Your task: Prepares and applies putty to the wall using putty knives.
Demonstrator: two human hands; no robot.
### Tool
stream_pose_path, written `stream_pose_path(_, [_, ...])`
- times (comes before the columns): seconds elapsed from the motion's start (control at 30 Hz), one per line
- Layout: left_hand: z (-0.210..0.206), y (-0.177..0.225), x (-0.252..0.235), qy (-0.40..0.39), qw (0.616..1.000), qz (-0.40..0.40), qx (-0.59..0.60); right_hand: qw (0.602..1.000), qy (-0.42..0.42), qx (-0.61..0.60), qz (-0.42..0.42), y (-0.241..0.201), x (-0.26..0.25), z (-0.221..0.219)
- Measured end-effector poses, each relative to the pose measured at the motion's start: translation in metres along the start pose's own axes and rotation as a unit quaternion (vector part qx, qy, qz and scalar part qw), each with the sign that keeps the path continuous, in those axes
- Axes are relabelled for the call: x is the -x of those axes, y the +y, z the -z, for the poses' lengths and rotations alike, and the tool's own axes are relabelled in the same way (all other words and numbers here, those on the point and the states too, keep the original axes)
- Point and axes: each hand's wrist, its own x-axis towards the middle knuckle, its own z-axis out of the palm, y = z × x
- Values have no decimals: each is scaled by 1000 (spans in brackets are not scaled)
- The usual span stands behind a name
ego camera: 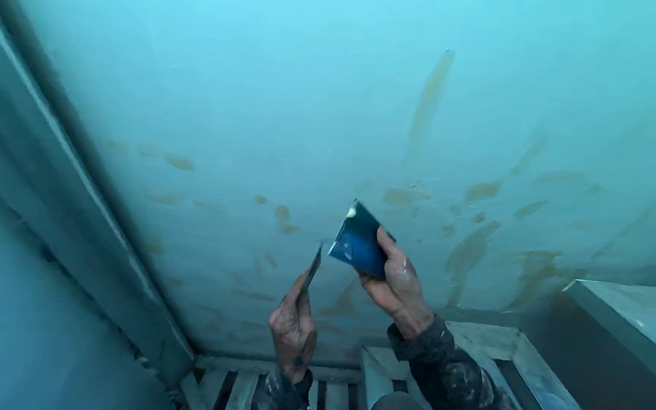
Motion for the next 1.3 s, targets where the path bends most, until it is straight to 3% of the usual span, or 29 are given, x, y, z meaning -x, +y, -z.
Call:
stream_pose_path(0.07, [5,-6,8,17,999,42,-15,983,-53,109,140,-35,-19,-6])
stream_pose_path(0.1, [8,-10,13,24,998,60,-13,947,-87,200,235,-57,-29,-11])
stream_pose_path(0.13, [10,-14,17,31,997,77,-12,877,-104,314,347,-80,-38,-18])
stream_pose_path(0.2, [12,-21,25,45,993,109,-8,664,-97,492,555,-125,-63,-47])
stream_pose_path(0.23, [13,-25,29,47,991,123,-3,568,-95,548,606,-144,-75,-64])
stream_pose_path(0.27, [13,-29,31,49,990,136,3,493,-99,596,626,-160,-84,-82])
stream_pose_path(0.33, [12,-35,37,47,986,157,13,387,-95,669,627,-179,-99,-113])
stream_pose_path(0.47, [13,-47,42,45,984,170,23,250,-23,768,589,-184,-115,-154])
stream_pose_path(0.53, [14,-52,43,43,984,172,27,200,11,788,582,-178,-124,-162])
stream_pose_path(0.7, [14,-68,47,40,979,197,38,182,10,793,582,-154,-149,-142])
stream_pose_path(1.0, [-1,-78,56,31,973,222,58,137,-27,771,621,-80,-157,-53])
stream_pose_path(1.13, [-5,-63,48,48,957,261,119,143,-102,807,563,-56,-124,-18])
stream_pose_path(1.2, [-8,-50,36,61,912,333,234,176,-135,816,533,-51,-108,-9])
stream_pose_path(1.23, [-10,-42,26,62,874,379,297,215,-153,804,533,-48,-99,-6])
stream_pose_path(1.27, [-12,-33,14,60,833,420,355,282,-178,777,534,-46,-88,-2])
stream_pose_path(1.3, [-15,-22,1,55,794,454,401,378,-211,737,520,-43,-77,3])
